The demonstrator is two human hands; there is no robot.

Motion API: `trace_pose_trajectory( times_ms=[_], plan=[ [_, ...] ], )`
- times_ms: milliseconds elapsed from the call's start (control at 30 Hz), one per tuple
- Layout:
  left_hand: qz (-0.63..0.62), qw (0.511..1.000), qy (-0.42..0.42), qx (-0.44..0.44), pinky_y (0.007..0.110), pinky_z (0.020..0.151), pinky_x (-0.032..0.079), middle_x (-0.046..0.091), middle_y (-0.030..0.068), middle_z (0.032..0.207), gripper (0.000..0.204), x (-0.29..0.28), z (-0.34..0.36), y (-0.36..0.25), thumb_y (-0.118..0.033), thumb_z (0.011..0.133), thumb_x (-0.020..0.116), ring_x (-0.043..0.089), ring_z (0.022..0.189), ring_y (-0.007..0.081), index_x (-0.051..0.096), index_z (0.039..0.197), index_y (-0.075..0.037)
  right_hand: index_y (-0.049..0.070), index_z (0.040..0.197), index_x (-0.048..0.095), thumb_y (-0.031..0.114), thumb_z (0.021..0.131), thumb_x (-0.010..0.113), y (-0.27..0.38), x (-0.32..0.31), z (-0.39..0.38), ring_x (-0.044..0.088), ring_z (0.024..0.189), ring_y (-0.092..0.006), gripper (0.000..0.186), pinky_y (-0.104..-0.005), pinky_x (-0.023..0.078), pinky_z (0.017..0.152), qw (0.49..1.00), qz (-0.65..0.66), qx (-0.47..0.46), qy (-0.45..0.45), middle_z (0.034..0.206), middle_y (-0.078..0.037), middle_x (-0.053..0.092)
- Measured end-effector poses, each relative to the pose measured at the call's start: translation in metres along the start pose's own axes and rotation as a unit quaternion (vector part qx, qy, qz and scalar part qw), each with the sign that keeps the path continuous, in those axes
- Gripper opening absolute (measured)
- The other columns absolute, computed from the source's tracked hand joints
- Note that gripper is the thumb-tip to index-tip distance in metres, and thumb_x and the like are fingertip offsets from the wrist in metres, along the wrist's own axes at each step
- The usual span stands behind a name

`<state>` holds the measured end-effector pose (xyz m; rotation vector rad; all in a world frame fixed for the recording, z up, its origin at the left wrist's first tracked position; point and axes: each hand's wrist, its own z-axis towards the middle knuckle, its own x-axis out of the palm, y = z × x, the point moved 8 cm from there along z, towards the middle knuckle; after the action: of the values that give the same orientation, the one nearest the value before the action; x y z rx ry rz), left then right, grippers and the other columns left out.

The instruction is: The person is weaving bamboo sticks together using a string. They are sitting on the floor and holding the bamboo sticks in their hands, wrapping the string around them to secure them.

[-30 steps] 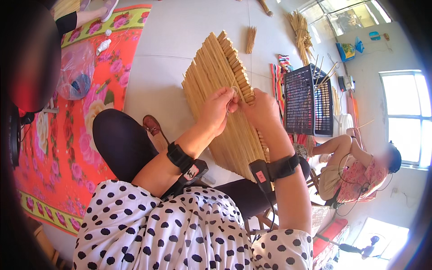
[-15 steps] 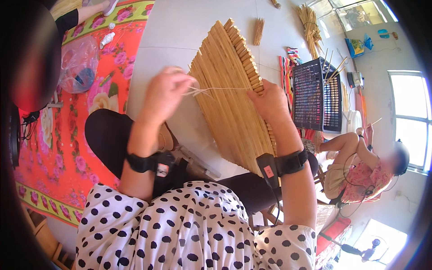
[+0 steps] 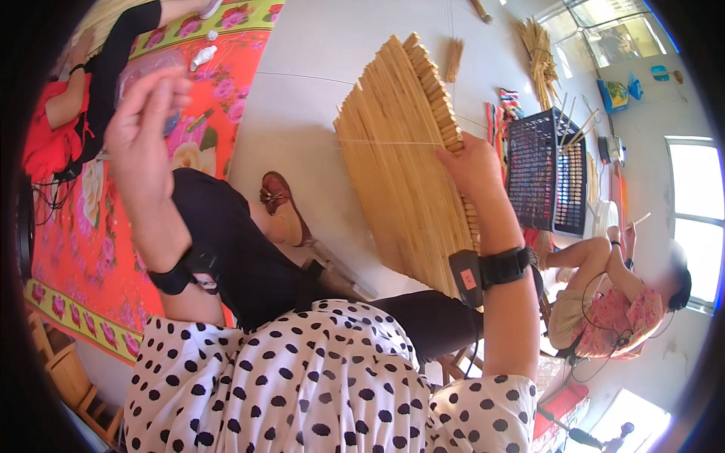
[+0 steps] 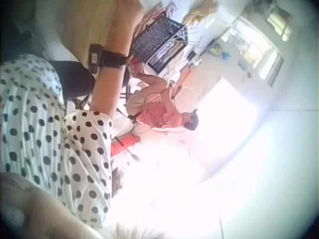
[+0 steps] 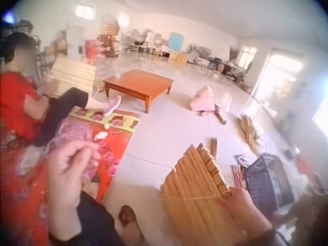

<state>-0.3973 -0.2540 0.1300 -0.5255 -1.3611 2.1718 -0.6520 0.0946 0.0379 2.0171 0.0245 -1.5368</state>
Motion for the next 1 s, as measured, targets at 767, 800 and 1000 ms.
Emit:
trace_pose_trajectory(
  times_ms=[767,800,1000],
  plan=[
    [0.358,0.819,0.301,-0.332,0.045,0.090,0.051,0.062,0.0243,0.115,0.034,0.168,-0.141,0.391,-0.025,0.083,0.065,0.061,0.105,0.0386,0.068,0.112,-0.007,-0.004,0.094,0.064,0.029,0.079,0.072,0.005,-0.006,0.000,0.066,0.079,-0.0350,0.037,-0.0407,0.050,0.073,0.999,-0.011,-0.044,-0.011,0.083,-0.022,0.067],
    [0.411,0.792,0.314,-0.325,0.046,0.085,0.053,0.067,0.0224,0.105,0.032,0.168,-0.167,0.402,-0.023,0.079,0.068,0.065,0.098,0.0394,0.070,0.108,-0.009,-0.005,0.093,0.063,0.029,0.079,0.072,0.010,-0.008,-0.002,0.065,0.078,-0.0349,0.037,-0.0410,0.050,0.072,0.999,-0.012,-0.033,-0.006,0.083,-0.022,0.067],
    [0.419,0.782,0.291,-0.358,0.045,0.090,0.051,0.060,0.0205,0.116,0.030,0.153,-0.217,0.416,-0.021,0.083,0.068,0.059,0.106,0.0393,0.068,0.109,-0.006,-0.006,0.087,0.060,0.019,0.079,0.073,0.004,-0.011,-0.009,0.061,0.066,-0.0314,0.029,-0.0379,0.048,0.064,0.998,-0.061,0.005,-0.013,0.076,-0.020,0.065]
  ],
)
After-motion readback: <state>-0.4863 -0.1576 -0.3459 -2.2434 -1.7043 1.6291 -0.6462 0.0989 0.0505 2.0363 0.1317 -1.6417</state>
